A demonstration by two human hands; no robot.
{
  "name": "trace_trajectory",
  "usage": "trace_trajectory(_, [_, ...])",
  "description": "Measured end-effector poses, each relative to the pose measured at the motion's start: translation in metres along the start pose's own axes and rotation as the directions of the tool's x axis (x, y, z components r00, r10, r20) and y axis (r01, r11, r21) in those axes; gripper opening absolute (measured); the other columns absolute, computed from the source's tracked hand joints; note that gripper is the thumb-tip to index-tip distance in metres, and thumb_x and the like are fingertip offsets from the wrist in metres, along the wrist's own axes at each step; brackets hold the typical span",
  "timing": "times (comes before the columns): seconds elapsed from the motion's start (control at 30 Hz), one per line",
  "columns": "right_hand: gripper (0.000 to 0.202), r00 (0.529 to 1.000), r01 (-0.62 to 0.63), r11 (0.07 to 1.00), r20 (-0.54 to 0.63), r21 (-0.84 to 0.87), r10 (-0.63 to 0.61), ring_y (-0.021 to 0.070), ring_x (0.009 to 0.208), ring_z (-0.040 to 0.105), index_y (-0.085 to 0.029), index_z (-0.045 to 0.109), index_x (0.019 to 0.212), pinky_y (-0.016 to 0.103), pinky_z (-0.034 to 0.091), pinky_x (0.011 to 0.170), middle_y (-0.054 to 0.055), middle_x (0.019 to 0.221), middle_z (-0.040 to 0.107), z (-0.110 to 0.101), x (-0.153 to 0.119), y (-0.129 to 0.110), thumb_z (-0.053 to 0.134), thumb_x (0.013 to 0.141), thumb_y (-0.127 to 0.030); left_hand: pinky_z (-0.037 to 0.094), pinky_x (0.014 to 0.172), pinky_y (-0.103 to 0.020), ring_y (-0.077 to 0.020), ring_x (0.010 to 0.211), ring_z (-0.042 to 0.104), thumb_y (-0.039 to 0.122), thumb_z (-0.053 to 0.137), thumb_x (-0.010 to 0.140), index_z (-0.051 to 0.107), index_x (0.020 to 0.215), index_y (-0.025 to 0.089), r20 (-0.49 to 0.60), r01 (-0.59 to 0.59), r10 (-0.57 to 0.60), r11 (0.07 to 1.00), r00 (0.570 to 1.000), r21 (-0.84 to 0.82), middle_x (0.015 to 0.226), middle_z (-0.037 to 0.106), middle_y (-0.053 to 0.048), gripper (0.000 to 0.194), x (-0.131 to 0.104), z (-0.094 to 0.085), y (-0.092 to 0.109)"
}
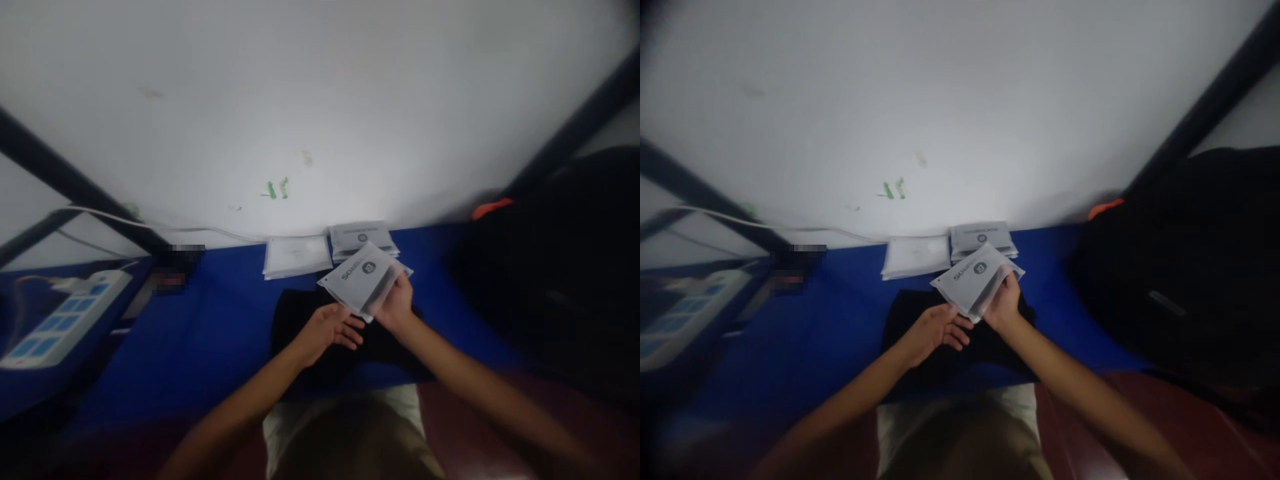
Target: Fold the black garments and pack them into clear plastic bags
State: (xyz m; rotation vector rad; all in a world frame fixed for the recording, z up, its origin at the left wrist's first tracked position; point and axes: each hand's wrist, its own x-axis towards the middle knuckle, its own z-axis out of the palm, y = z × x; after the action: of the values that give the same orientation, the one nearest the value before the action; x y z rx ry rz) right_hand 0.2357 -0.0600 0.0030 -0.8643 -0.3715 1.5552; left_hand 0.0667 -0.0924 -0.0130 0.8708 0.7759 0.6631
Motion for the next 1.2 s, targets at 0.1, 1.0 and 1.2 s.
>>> trace_trajectory(0.1, [0.042, 0.999, -0.027, 0.997, 0.02, -0.068, 0.028, 0.0319, 0.1, 0.065, -0.024, 0.063, 0.097, 0.045, 0.053, 0.082, 0.007, 0.099, 0.073, -0.003, -0.003, -0.001, 0.047, 0.078, -0.058, 0.05, 0.042, -0.023, -0.0133, 0.052, 0.064, 0.053, 0.065, 0.08, 0.059, 0.088, 0.012, -0.013, 0.031, -0.031, 0.997, 0.999, 0.064, 0.086, 0.071, -0.011, 0.042, 0.003, 0.01, -0.001])
trace_trajectory(1.0, [0.018, 0.378, 0.715, -0.633, 0.926, -0.298, -0.009, 0.0168, 0.065, 0.06, -0.012, 0.063, 0.106, 0.028, 0.041, 0.047, 0.006, 0.079, 0.064, -0.03, -0.063, -0.01, 0.048, 0.096, -0.018, 0.027, 0.025, -0.015, -0.0062, 0.03, 0.04, 0.051, 0.062, 0.08, 0.051, 0.07, 0.017, -0.182, -0.103, 0.103, 0.995, 0.978, 0.012, 0.048, 0.047, 0.007, 0.037, -0.001, 0.024, 0.001])
trace_trajectory(1.2, [0.017, 0.327, 0.72, -0.642, 0.945, -0.265, -0.023, 0.0149, 0.063, 0.058, -0.012, 0.063, 0.097, 0.027, 0.041, 0.049, 0.005, 0.075, 0.062, -0.03, -0.06, -0.012, 0.047, 0.096, -0.016, 0.022, 0.027, -0.013, -0.0047, 0.03, 0.037, 0.05, 0.06, 0.083, 0.049, 0.067, 0.017, -0.145, -0.123, 0.149, 0.977, 0.978, 0.175, 0.044, 0.045, 0.007, 0.038, 0.0, 0.026, 0.001])
